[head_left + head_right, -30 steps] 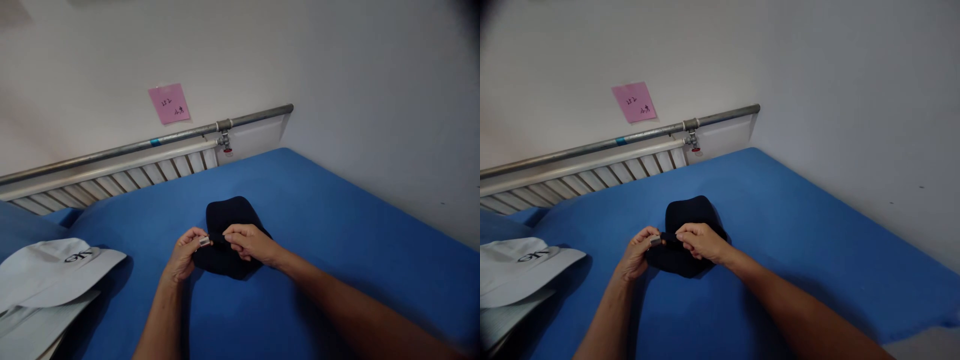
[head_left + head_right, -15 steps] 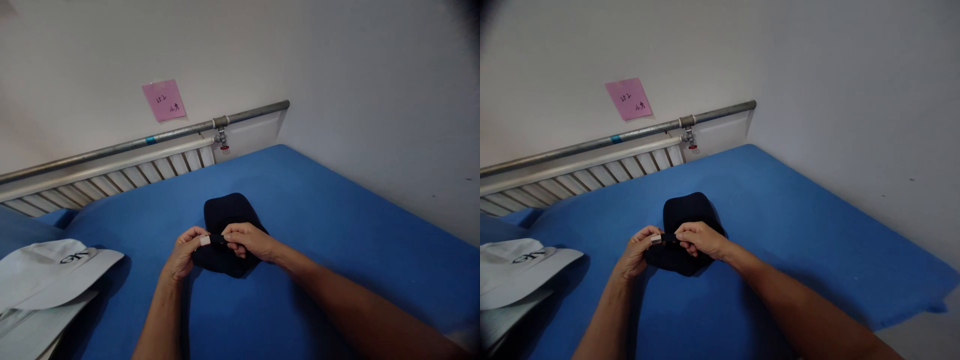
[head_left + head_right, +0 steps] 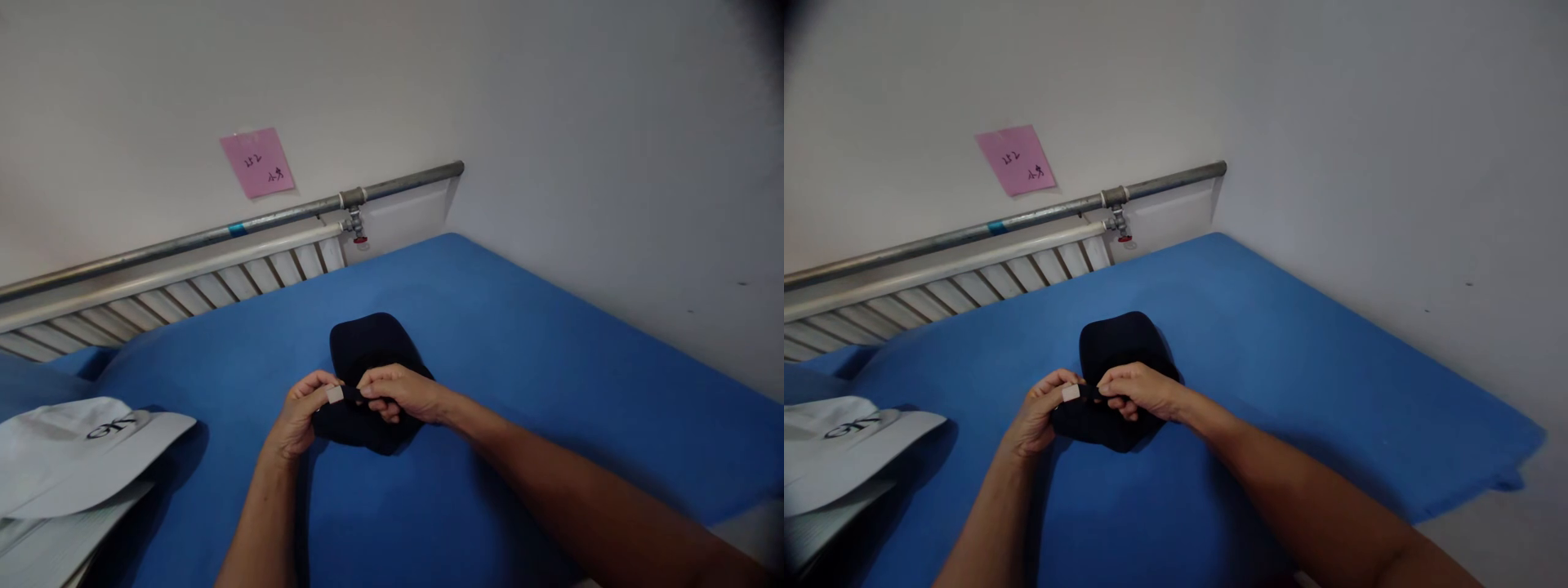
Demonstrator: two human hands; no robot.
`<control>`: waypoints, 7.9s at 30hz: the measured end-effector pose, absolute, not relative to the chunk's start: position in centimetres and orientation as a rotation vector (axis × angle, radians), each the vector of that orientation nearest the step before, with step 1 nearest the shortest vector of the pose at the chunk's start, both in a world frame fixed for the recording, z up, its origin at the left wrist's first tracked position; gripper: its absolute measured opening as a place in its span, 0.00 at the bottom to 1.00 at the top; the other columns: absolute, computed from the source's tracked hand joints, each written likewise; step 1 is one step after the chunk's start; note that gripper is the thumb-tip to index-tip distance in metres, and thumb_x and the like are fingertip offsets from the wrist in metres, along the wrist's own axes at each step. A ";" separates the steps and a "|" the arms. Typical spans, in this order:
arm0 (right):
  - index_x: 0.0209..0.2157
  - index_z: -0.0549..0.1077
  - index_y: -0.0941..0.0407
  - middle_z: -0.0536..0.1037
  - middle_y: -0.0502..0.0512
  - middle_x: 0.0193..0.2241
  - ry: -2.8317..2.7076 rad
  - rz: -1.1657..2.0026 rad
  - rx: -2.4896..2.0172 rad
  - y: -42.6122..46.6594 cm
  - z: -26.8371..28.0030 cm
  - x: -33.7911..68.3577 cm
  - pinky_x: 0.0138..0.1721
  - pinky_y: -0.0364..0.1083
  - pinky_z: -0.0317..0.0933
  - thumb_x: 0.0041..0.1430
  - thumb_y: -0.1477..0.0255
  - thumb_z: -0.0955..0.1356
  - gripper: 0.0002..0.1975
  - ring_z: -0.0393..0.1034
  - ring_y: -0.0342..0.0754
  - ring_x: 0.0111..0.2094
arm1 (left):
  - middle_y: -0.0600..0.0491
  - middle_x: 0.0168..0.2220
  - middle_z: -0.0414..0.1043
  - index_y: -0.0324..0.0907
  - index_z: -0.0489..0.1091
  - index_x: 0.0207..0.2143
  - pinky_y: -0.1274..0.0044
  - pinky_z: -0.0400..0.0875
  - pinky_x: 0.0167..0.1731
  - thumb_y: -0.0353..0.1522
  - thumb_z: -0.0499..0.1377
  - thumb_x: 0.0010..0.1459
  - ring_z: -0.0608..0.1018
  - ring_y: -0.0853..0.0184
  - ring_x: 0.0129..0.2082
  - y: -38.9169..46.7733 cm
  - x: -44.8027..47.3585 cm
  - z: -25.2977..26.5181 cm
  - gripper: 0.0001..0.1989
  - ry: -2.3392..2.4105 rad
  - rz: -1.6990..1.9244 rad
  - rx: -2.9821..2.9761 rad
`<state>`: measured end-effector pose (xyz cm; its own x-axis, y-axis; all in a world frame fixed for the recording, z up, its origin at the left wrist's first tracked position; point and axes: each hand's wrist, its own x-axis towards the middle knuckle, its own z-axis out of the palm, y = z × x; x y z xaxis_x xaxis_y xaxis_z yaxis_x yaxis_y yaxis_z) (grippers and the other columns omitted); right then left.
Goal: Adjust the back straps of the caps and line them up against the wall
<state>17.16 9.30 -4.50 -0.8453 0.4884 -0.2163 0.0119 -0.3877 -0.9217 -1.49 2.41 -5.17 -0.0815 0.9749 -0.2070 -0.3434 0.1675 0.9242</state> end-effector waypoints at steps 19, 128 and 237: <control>0.27 0.70 0.59 0.65 0.43 0.17 -1.636 2.075 -0.690 8.4 -3.6 16.8 0.16 0.36 0.49 0.53 0.73 0.65 0.04 0.54 0.33 0.14 | 0.57 0.22 0.71 0.40 0.73 0.25 0.85 0.60 0.21 0.33 0.67 0.44 0.69 0.78 0.20 2.3 -1.2 -4.8 0.08 1.174 1.196 0.864; 0.31 0.71 0.56 0.73 0.50 0.31 -2.091 1.163 -0.480 7.0 -2.5 18.3 0.41 0.47 0.60 0.54 0.76 0.66 0.03 0.67 0.44 0.35 | 0.56 0.31 0.65 0.46 0.71 0.43 0.82 0.62 0.21 0.30 0.62 0.50 0.65 0.74 0.24 0.9 -0.5 -3.3 0.15 1.093 0.750 1.288; 0.38 0.72 0.55 0.75 0.51 0.35 -2.139 1.096 -0.619 8.9 -3.1 19.0 0.37 0.45 0.65 0.53 0.73 0.68 0.08 0.70 0.42 0.33 | 0.58 0.22 0.66 0.37 0.72 0.27 0.81 0.73 0.16 0.25 0.68 0.38 0.71 0.74 0.20 1.6 0.6 -2.3 0.11 1.180 1.290 0.660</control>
